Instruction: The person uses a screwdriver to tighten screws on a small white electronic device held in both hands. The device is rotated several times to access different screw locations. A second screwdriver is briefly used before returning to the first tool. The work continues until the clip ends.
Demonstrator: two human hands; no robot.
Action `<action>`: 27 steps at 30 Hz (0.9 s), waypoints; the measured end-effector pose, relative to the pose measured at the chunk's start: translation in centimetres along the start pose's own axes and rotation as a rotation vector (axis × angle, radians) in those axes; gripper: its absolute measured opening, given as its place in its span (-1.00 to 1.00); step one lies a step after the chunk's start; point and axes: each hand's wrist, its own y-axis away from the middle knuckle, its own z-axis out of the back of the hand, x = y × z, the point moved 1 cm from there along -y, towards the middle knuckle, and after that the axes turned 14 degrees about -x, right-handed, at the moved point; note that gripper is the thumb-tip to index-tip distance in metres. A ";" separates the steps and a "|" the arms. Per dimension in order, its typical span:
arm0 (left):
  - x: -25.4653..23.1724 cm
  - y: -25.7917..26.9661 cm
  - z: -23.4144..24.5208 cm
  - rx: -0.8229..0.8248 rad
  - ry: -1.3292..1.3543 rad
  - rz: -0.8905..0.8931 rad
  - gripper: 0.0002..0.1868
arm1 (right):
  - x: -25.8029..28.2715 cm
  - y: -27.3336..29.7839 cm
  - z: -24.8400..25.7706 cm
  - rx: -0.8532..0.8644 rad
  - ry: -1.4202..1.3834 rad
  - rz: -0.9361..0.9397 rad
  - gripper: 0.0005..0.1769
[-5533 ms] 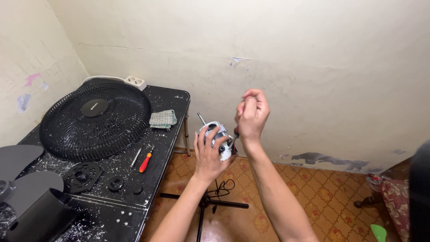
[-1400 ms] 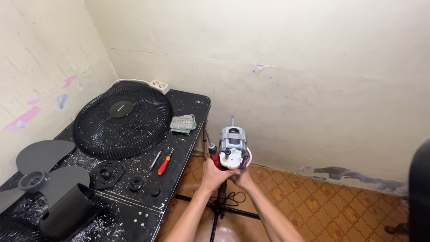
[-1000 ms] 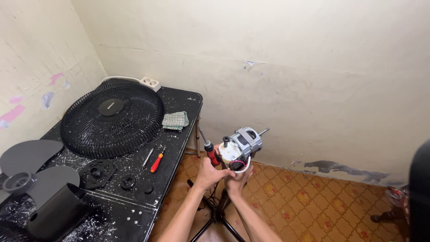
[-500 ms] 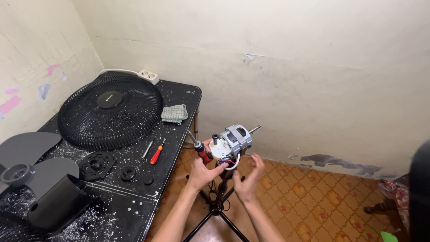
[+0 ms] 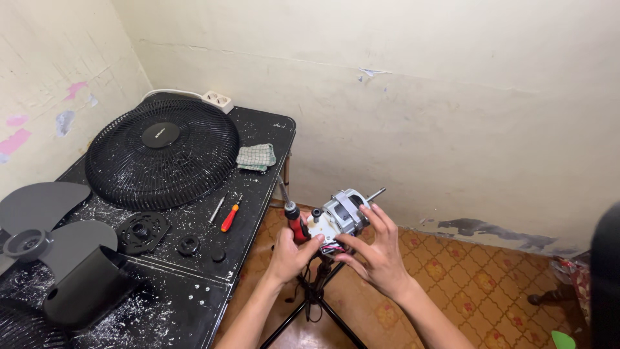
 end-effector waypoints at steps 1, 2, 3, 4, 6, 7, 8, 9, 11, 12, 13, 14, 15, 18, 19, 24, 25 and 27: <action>-0.1 0.0 -0.1 0.001 0.006 0.041 -0.61 | 0.1 0.0 -0.1 0.004 0.010 0.017 -0.57; -0.3 0.0 -0.2 0.002 0.013 0.082 -0.57 | 0.1 0.1 -0.1 0.009 0.021 0.034 -0.57; -0.4 0.2 -0.4 -0.012 0.013 0.106 -0.53 | 0.1 0.1 -0.1 0.006 0.012 0.032 -0.59; -0.5 0.4 -0.6 -0.026 0.013 0.130 -0.49 | 0.0 0.1 0.1 0.004 0.003 0.031 -0.61; -0.6 0.8 -1.0 -0.043 0.021 0.171 -0.42 | 0.0 -0.1 0.3 0.011 -0.015 0.026 -0.63; -0.5 1.0 -1.2 -0.046 0.028 0.191 -0.40 | -0.1 -0.2 0.5 0.024 -0.024 0.022 -0.64; -0.5 1.1 -1.3 -0.049 0.036 0.211 -0.38 | -0.1 -0.3 0.6 0.036 -0.034 0.017 -0.65; -0.5 1.3 -1.2 -0.049 0.007 0.184 -0.38 | 0.0 -0.4 0.7 0.037 -0.036 0.019 -0.65; -0.5 1.4 -1.2 -0.049 -0.050 0.129 -0.37 | 0.1 -0.7 0.8 0.038 -0.043 0.025 -0.65; -0.6 1.3 -1.3 -0.056 -0.033 0.161 -0.37 | 0.0 -0.9 0.9 0.052 -0.039 0.052 -0.65; -0.6 1.4 -1.4 -0.064 -0.018 0.193 -0.38 | 0.0 -1.0 1.1 0.067 -0.037 0.078 -0.65; -0.7 1.5 -1.7 -0.072 -0.002 0.226 -0.38 | 0.0 -1.2 1.3 0.081 -0.035 0.104 -0.65; -0.9 1.6 -1.9 -0.080 0.037 0.245 -0.40 | 0.0 -1.2 1.3 0.091 -0.060 0.085 -0.64; -1.6 1.8 -2.5 -0.097 0.122 0.296 -0.44 | -0.3 -1.3 1.4 0.110 -0.104 0.052 -0.62; -1.9 1.8 -2.6 -0.101 0.128 0.307 -0.45 | -0.4 -1.3 1.4 0.108 -0.100 0.057 -0.60; -2.8 1.5 -2.7 -0.083 0.167 0.303 -0.47 | -1.0 -1.1 1.1 0.106 -0.078 0.109 -0.56; -2.8 1.5 -2.7 -0.082 0.154 0.312 -0.47 | -1.0 -1.1 1.0 0.122 -0.074 0.116 -0.55; -2.7 1.4 -2.7 -0.088 0.140 0.306 -0.48 | -1.1 -1.2 1.0 0.147 -0.098 0.099 -0.53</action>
